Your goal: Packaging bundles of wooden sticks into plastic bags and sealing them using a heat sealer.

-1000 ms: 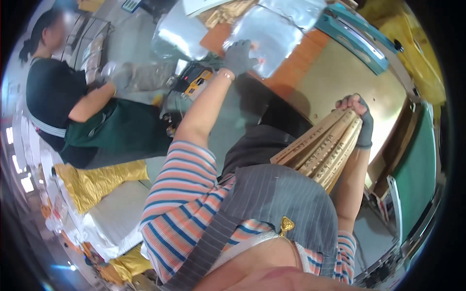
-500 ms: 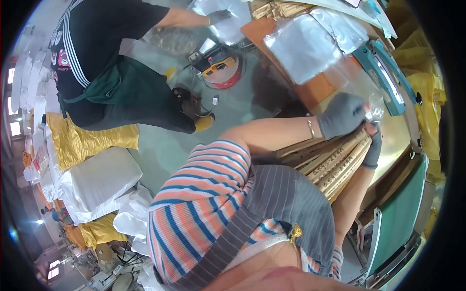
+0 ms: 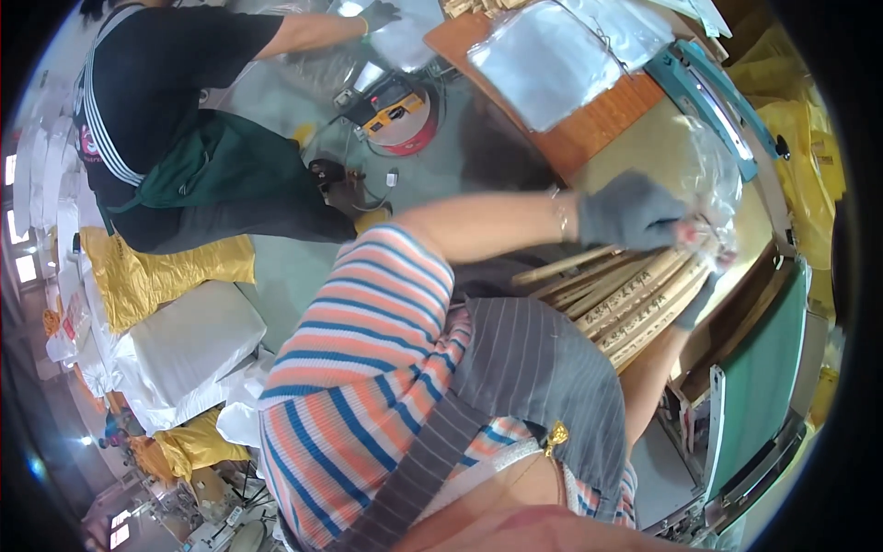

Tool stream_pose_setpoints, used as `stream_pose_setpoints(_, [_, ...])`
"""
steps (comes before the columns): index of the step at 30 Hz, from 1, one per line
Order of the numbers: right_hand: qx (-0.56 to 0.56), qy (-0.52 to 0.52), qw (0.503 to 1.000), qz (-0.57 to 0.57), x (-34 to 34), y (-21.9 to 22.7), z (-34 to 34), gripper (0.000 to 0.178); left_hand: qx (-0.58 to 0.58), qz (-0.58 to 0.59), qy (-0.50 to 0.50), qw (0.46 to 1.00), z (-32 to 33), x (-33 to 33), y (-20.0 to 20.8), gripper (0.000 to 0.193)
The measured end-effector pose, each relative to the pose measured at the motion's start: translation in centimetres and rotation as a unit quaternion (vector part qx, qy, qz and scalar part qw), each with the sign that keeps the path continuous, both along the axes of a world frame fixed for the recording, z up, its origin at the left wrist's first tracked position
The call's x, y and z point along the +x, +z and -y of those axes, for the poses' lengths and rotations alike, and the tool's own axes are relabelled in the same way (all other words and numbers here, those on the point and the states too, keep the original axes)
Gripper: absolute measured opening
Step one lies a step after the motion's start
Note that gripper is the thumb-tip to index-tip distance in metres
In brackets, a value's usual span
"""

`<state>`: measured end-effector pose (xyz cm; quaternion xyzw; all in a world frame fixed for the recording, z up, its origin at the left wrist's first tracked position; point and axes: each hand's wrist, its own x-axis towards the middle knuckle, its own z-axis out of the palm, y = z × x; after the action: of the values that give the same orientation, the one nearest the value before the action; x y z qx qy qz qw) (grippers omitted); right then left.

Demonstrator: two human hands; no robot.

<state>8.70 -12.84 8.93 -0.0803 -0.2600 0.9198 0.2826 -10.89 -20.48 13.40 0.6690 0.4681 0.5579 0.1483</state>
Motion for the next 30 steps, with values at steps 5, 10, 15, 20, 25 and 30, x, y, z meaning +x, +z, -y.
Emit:
stream_pose_setpoints(5, [-0.073, -0.229, 0.913, 0.33, 4.5, -3.2, 13.3, 0.075, -0.017, -0.023, -0.048, 0.998, 7.7, 1.7, -3.3, 0.044])
stream_pose_setpoints(10, [0.523, -0.136, 0.456, 0.707, 3.3, 0.9, 6.3, 0.038, -0.153, 0.04, -0.026, 0.987, 5.1, 2.5, -1.3, 0.031])
stream_pose_setpoints(15, [0.612, -0.472, 0.526, 0.353, 2.6, 10.5, 1.1, 0.016, -0.022, -0.047, 0.077, 0.996, -4.6, 0.7, 6.3, 0.015])
stream_pose_setpoints(20, [0.683, -0.259, 0.42, 0.539, 6.3, 16.9, -6.4, 0.007, -0.118, -0.423, -0.024, 0.898, -10.5, -2.3, 8.4, 0.018])
stream_pose_setpoints(25, [0.656, -0.296, 0.417, 0.556, 3.3, 14.2, -8.9, 0.004, 0.093, -0.414, 0.134, 0.896, -13.5, -4.5, 7.5, 0.02])
stream_pose_setpoints(30, [0.498, -0.363, 0.611, 0.496, 5.6, 16.9, -5.9, 0.005, 0.081, -0.102, -0.057, 0.99, -9.2, -1.2, 13.3, 0.023])
